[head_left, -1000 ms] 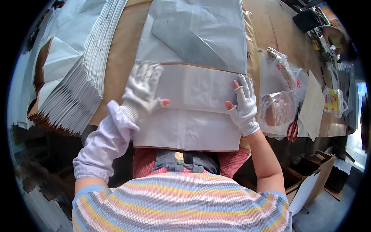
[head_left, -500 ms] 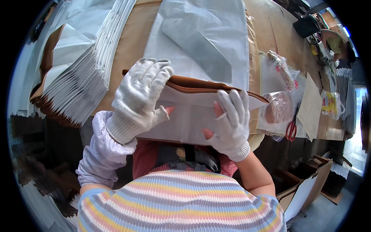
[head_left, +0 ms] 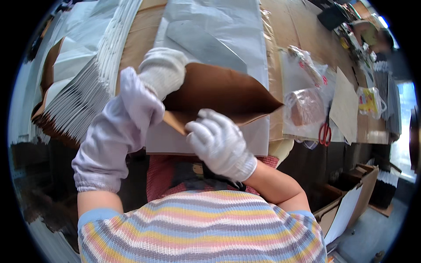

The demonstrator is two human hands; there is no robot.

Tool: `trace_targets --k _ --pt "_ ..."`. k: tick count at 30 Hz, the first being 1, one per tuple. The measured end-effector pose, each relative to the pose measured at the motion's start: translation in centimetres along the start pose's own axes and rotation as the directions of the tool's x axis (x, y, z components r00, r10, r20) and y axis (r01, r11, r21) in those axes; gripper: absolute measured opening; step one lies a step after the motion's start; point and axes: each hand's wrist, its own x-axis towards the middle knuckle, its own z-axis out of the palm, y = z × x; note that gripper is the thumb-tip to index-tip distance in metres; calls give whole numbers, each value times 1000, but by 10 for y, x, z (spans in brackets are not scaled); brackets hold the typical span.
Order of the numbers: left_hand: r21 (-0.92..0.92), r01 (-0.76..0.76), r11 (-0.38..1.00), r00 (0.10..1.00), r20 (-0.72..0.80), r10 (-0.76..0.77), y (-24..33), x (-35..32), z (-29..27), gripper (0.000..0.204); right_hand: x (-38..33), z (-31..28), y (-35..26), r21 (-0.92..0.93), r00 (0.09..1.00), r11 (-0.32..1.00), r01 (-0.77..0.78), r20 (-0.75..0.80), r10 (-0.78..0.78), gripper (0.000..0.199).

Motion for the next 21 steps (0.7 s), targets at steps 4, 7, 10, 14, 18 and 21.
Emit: trace_targets --k 4,7,10,14,18,21 --pt "549 -93 830 464 -714 525 -1 -22 38 17 -40 -27 14 200 974 967 -159 -126 187 45" --pt "435 -461 774 820 -124 558 11 -79 24 34 -84 -20 54 799 681 516 -309 -193 707 82" --pt "99 -367 925 923 -81 375 40 -131 73 50 -135 27 101 929 563 216 -301 -11 827 94" --pt "-296 -375 878 919 6 394 48 -141 145 62 -132 31 101 918 627 261 -297 -19 779 97" --pt "-87 -770 633 634 -219 742 89 -89 137 74 -131 22 104 944 613 190 -271 17 790 97" --pt "273 -765 584 448 -425 786 120 -55 124 60 -125 23 117 981 646 17 -195 115 754 105"
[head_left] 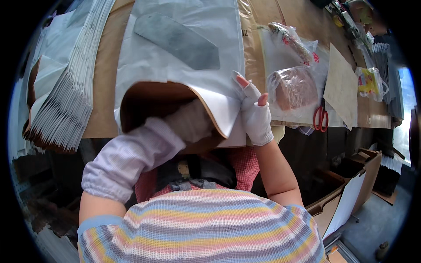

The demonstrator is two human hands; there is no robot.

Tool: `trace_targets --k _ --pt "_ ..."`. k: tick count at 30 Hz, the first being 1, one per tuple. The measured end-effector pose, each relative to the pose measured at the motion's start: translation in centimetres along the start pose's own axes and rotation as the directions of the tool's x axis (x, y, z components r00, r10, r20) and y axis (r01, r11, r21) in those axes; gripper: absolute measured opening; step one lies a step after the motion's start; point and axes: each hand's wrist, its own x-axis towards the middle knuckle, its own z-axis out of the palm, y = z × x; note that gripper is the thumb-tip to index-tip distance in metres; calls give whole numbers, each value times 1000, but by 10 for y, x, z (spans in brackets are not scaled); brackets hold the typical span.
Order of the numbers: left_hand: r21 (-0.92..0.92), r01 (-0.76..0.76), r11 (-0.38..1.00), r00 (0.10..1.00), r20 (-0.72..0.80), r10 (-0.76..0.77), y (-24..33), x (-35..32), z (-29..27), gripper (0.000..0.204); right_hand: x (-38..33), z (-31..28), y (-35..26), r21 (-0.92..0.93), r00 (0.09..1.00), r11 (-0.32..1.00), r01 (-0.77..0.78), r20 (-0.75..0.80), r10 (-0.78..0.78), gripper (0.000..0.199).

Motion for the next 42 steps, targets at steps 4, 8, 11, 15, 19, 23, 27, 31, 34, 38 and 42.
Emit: trace_targets --k 4,8,11,15,19,23,27,31,34,38,42 --pt "-78 111 991 961 262 -87 -6 23 9 60 6 3 -12 -367 994 930 25 110 17 64" --pt "-127 572 810 379 917 -124 -23 50 -10 60 12 13 0 -836 906 360 415 345 -246 72" --pt "24 359 933 300 944 -140 -46 38 -42 61 10 20 -1 -889 908 219 402 357 -219 77" --pt "213 401 891 644 626 -439 -80 3 -46 68 12 27 1 -911 911 119 396 374 -172 79" --pt "284 530 799 530 625 -574 -83 16 -18 68 13 34 5 -920 912 30 390 381 -152 75" --pt "262 643 720 507 559 -656 -87 24 -4 70 14 38 11 -931 913 -51 361 364 -185 69" --pt "266 638 722 554 492 -671 -95 23 -5 68 18 45 12 -929 911 -78 363 371 -180 67" --pt "129 774 620 241 846 -476 -102 59 -70 61 11 37 12 -938 926 -132 321 340 -164 68" --pt "-48 562 826 714 533 -454 -81 14 -33 62 16 44 12 -935 923 -123 333 350 -160 67" --pt "-33 403 914 791 516 -330 -81 19 1 68 -9 73 -1 -892 892 27 451 451 -20 61" --pt "-29 427 904 742 583 -332 -77 28 -12 68 -62 87 15 -618 690 479 623 723 36 52"
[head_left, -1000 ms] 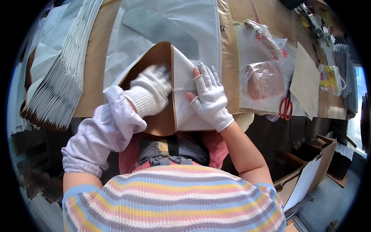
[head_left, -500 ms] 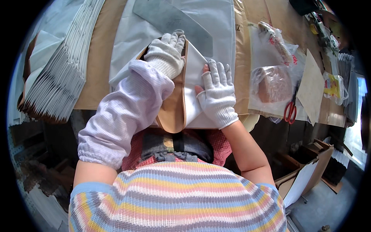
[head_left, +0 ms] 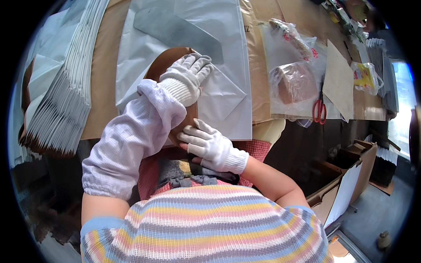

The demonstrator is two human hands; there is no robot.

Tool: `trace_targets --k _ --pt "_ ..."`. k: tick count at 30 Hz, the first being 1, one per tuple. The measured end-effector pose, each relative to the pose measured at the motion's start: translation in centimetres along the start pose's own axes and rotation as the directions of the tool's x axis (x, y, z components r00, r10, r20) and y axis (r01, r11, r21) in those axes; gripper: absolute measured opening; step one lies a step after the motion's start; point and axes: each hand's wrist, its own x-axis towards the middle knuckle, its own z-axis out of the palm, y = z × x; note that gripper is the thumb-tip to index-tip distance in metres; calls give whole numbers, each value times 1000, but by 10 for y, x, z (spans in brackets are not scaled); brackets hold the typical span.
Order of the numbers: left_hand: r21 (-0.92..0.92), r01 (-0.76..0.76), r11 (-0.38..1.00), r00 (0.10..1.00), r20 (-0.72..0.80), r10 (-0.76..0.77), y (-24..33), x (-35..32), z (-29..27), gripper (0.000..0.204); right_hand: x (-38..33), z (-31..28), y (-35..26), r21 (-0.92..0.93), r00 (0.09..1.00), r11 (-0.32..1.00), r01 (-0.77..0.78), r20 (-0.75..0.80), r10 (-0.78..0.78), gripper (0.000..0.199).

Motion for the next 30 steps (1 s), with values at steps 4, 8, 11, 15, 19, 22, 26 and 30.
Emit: trace_targets --k 4,8,11,15,19,22,26,30 --pt "12 14 1000 1000 15 -14 1 -2 -1 66 -4 -52 0 -224 919 910 -349 -273 286 63" --pt "23 30 999 997 -76 -29 1 -4 5 65 -6 -50 30 -484 888 747 -457 -290 356 71" --pt "70 47 996 998 43 -50 11 -25 -16 61 4 -46 48 -507 918 766 -395 -214 333 75" --pt "-733 -324 598 918 -397 11 -11 -105 -33 56 32 -55 66 -508 936 786 -353 -203 288 76" --pt "-968 -157 195 686 -249 -684 -47 -161 26 72 74 -48 97 -548 952 783 -294 -241 188 72" --pt "-919 -214 332 818 -354 -454 -96 -173 89 76 102 -50 104 -480 966 856 -194 -244 82 64" --pt "-961 -242 135 827 -277 -490 -99 -182 94 81 96 -35 73 -336 1000 942 -4 -13 0 45" --pt "-972 -235 -14 821 -190 -538 -90 -192 86 78 144 -3 51 -313 956 911 269 205 -212 45"
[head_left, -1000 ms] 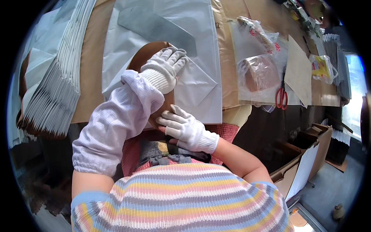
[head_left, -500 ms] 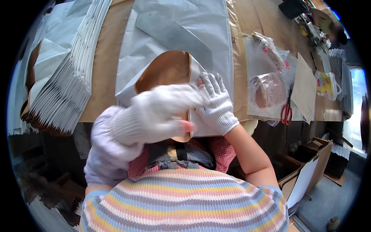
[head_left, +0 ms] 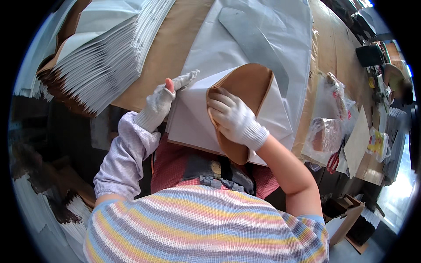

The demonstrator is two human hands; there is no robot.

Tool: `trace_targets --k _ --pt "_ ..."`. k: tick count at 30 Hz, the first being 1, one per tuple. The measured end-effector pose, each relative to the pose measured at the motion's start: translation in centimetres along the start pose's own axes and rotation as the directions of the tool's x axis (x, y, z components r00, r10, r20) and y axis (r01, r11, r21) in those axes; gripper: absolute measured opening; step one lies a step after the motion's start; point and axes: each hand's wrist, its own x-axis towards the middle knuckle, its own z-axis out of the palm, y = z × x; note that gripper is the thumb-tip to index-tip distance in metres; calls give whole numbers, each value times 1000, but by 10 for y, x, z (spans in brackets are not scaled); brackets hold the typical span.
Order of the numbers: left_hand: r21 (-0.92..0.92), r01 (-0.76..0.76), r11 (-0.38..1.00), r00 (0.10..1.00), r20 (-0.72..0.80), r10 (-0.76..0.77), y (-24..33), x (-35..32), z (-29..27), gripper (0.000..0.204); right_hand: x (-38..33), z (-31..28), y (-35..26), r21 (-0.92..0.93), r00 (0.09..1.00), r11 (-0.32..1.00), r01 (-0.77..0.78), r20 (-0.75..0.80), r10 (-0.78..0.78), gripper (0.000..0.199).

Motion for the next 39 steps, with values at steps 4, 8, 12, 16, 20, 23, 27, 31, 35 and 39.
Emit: trace_targets --k 4,8,12,16,20,23,27,31,35,39 --pt "-336 85 938 991 -68 -114 -26 -5 -6 64 29 104 22 538 661 415 -734 422 621 40" --pt "33 -143 989 979 -142 147 -39 -3 -12 45 29 61 12 106 958 966 -236 192 213 53" --pt "683 -1 730 975 -162 153 -15 -9 0 46 39 40 7 158 930 954 -255 309 197 59" --pt "828 27 560 958 -181 221 -13 0 -12 18 30 62 11 493 848 713 -499 448 284 52" --pt "586 -59 808 939 -243 245 -41 -29 -28 18 8 103 26 625 798 496 -603 490 351 48" --pt "342 -533 774 747 -238 620 -26 6 0 44 -7 146 39 617 798 508 -601 430 422 45" --pt "696 -427 577 876 160 454 -29 5 14 70 16 73 25 49 846 937 -345 448 288 51" --pt "778 -357 517 905 149 399 -35 1 20 79 44 -52 1 -90 771 896 -435 476 422 23" --pt "847 -325 420 915 170 365 -35 4 33 87 22 -60 29 170 659 660 -731 -73 749 30" --pt "894 -259 365 936 140 323 -37 7 40 91 24 -10 62 59 799 835 -547 -261 542 31"
